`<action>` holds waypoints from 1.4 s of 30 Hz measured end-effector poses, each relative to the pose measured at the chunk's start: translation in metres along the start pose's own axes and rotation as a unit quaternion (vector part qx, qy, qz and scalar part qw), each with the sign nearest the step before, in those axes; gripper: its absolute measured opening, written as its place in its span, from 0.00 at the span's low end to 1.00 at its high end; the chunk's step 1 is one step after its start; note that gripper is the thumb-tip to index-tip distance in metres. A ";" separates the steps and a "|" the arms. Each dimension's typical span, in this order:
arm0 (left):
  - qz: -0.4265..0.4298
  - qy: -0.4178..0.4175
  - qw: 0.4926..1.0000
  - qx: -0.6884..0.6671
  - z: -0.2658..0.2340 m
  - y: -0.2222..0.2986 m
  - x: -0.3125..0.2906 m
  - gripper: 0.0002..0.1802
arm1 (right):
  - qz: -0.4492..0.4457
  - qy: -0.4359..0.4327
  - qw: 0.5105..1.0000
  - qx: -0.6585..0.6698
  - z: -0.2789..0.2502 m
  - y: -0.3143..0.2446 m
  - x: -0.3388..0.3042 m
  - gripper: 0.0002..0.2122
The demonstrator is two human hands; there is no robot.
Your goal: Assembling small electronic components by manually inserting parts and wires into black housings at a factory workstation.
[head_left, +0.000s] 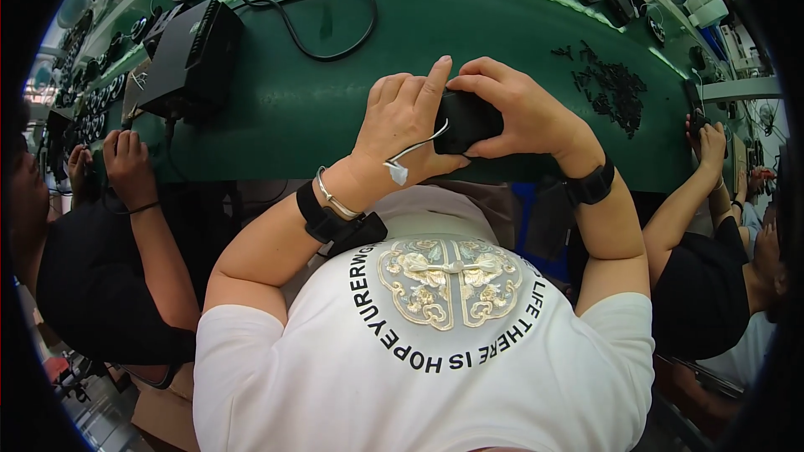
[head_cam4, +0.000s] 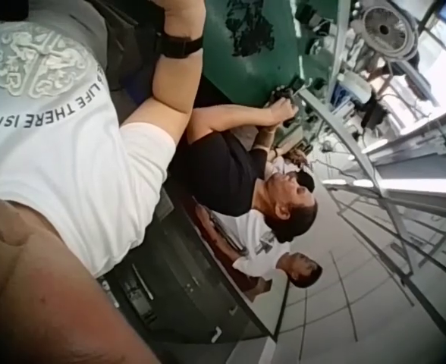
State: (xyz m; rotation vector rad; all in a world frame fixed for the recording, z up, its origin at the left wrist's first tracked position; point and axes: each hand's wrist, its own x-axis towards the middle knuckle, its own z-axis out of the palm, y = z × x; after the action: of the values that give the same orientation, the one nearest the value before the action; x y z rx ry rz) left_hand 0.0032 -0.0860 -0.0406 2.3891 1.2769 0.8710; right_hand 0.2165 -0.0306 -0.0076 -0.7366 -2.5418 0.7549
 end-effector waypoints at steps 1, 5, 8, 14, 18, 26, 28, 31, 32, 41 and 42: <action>0.009 0.012 1.000 0.024 0.002 0.000 0.001 0.62 | -0.001 -0.010 1.000 -0.009 -0.002 0.000 0.001 0.34; 0.004 0.018 1.000 0.007 0.005 0.000 -0.001 0.60 | 0.002 -0.030 0.999 -0.019 -0.008 0.002 0.000 0.33; 0.008 0.009 1.000 0.017 0.004 0.002 0.002 0.59 | 0.008 -0.037 0.999 -0.020 -0.013 0.003 -0.003 0.32; 0.003 0.004 1.000 0.004 0.007 0.002 0.003 0.58 | 0.006 -0.047 0.997 -0.057 -0.016 0.002 -0.005 0.30; -0.005 -0.004 1.000 -0.015 0.007 0.002 0.004 0.60 | -0.020 -0.035 0.991 -0.130 -0.019 0.000 -0.007 0.29; -0.007 -0.019 1.000 -0.008 0.002 0.002 0.007 0.63 | 0.036 -0.025 0.994 -0.096 -0.015 -0.003 -0.010 0.28; -0.004 -0.028 0.999 -0.029 0.000 0.002 0.009 0.62 | 0.035 -0.023 0.994 -0.101 -0.015 -0.002 -0.011 0.28; 0.006 -0.033 0.998 -0.056 -0.006 -0.002 0.017 0.57 | 0.034 -0.021 0.993 -0.111 -0.015 -0.001 -0.013 0.29; 0.012 -0.033 0.997 -0.073 -0.010 -0.005 0.021 0.53 | 0.063 -0.018 0.990 -0.123 -0.013 -0.002 -0.012 0.29; -0.060 -0.055 0.973 -0.218 -0.013 -0.014 0.025 0.19 | 0.215 0.098 0.949 -0.207 0.018 -0.018 -0.011 0.37; -0.055 -0.059 0.973 -0.217 -0.010 -0.012 0.025 0.19 | 0.219 0.124 0.948 -0.198 0.019 -0.018 -0.012 0.38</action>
State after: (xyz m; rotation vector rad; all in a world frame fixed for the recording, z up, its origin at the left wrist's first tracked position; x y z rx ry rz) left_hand -0.0003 -0.0587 -0.0300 1.9772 1.0348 0.8576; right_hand 0.2099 -0.0574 -0.0139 -1.4614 -2.3402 0.2416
